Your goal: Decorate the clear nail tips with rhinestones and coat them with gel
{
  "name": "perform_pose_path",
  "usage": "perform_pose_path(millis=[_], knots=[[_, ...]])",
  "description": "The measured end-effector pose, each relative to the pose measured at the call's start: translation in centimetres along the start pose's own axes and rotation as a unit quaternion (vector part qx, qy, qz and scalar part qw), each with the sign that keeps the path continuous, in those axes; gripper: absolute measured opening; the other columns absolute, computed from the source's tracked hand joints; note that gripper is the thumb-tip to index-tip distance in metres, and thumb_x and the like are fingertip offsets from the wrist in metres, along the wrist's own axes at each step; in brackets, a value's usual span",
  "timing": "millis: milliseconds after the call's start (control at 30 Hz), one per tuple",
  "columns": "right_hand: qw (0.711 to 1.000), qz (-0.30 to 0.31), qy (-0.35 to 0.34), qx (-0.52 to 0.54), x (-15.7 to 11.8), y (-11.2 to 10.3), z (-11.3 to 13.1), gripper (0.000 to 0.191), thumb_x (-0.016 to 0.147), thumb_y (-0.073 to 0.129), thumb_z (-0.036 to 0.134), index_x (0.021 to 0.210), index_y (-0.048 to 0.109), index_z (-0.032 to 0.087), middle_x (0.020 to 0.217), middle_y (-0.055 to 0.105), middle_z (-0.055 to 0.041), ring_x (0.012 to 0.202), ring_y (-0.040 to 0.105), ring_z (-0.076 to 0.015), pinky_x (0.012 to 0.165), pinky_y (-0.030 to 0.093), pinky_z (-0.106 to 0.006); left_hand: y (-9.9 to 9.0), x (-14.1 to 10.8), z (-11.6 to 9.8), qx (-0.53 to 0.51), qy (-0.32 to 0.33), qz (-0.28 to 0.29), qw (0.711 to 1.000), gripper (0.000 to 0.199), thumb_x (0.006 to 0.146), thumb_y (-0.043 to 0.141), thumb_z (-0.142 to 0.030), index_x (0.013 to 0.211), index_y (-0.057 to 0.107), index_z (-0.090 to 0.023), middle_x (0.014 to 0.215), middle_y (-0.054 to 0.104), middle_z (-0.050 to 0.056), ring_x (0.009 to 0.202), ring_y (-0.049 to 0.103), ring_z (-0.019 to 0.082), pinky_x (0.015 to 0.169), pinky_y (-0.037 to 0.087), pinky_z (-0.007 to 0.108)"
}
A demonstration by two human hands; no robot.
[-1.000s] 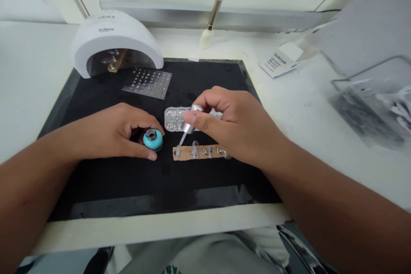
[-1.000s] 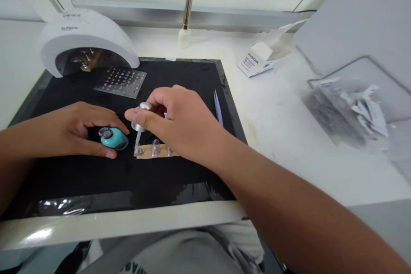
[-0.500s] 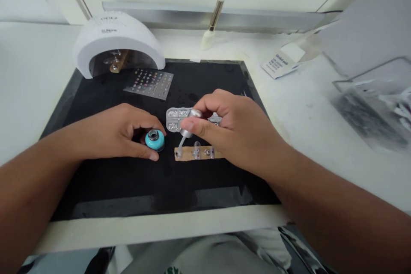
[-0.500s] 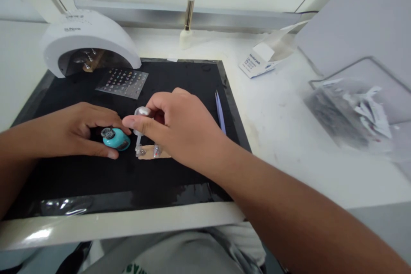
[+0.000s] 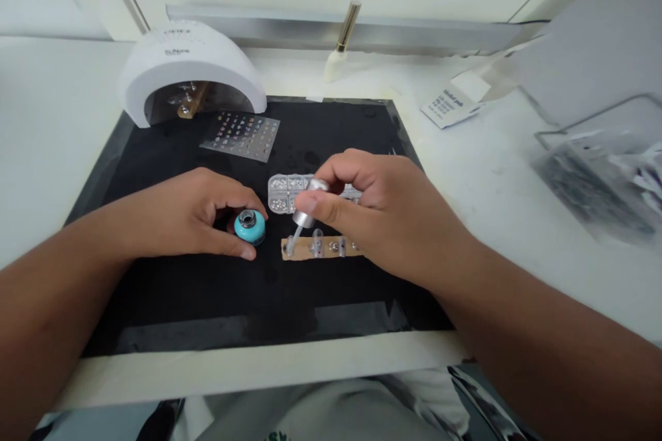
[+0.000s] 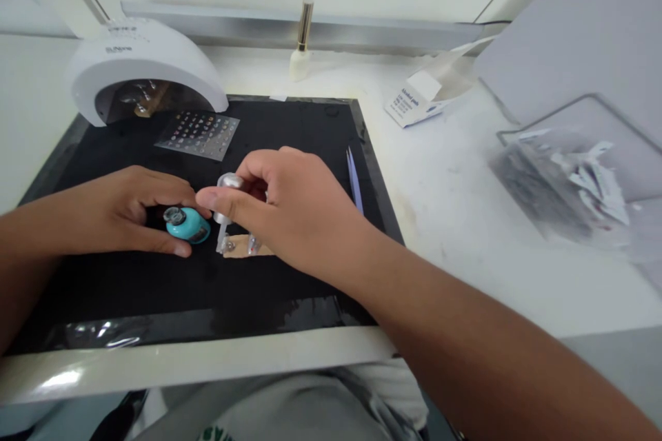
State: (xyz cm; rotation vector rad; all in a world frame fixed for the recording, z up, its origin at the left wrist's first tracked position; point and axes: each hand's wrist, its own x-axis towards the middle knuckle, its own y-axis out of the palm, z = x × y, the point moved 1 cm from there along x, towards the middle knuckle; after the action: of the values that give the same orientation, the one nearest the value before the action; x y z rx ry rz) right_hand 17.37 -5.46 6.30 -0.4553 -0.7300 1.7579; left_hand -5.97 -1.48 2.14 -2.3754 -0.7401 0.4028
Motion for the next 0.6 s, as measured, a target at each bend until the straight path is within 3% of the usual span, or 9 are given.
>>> perform_pose_path(millis=[167,433,600], knots=[[0.999,-0.003,-0.013,-0.039,0.19,0.35,-0.62,0.041,0.089,0.074,0.047,0.064,0.063,0.016,0.065,0.061,0.0014,0.061,0.052,-0.0104,0.055,0.033,-0.026,0.02,0.08,0.06,0.001,0.008,-0.006,1.0,0.024,0.084,0.08,-0.042,0.081,0.066,-0.022,0.069,0.059,-0.005,0.06,0.053,0.009,0.055,0.042,0.021],[0.999,-0.013,-0.02,-0.046,0.35,0.17,-0.63,0.041,0.091,0.073,0.046,0.065,0.064,0.015,0.064,0.06,0.0023,0.059,0.049,-0.0093,0.057,0.031,-0.027,0.07,-0.07,0.41,0.0,0.006,0.009,1.0,0.024,0.086,0.078,-0.044,0.099,0.074,-0.025,0.084,0.071,-0.002,0.071,0.063,0.013,0.063,0.047,0.025],[0.999,-0.02,-0.021,-0.034,0.48,0.09,-0.63,0.029,0.089,0.073,0.029,0.066,0.065,0.015,0.059,0.057,0.0059,0.054,0.044,-0.0066,0.056,0.03,-0.026,0.13,-0.07,0.63,0.006,0.01,0.006,1.0,0.028,0.086,0.078,-0.047,0.102,0.074,-0.024,0.085,0.072,-0.002,0.072,0.063,0.012,0.064,0.047,0.024]])
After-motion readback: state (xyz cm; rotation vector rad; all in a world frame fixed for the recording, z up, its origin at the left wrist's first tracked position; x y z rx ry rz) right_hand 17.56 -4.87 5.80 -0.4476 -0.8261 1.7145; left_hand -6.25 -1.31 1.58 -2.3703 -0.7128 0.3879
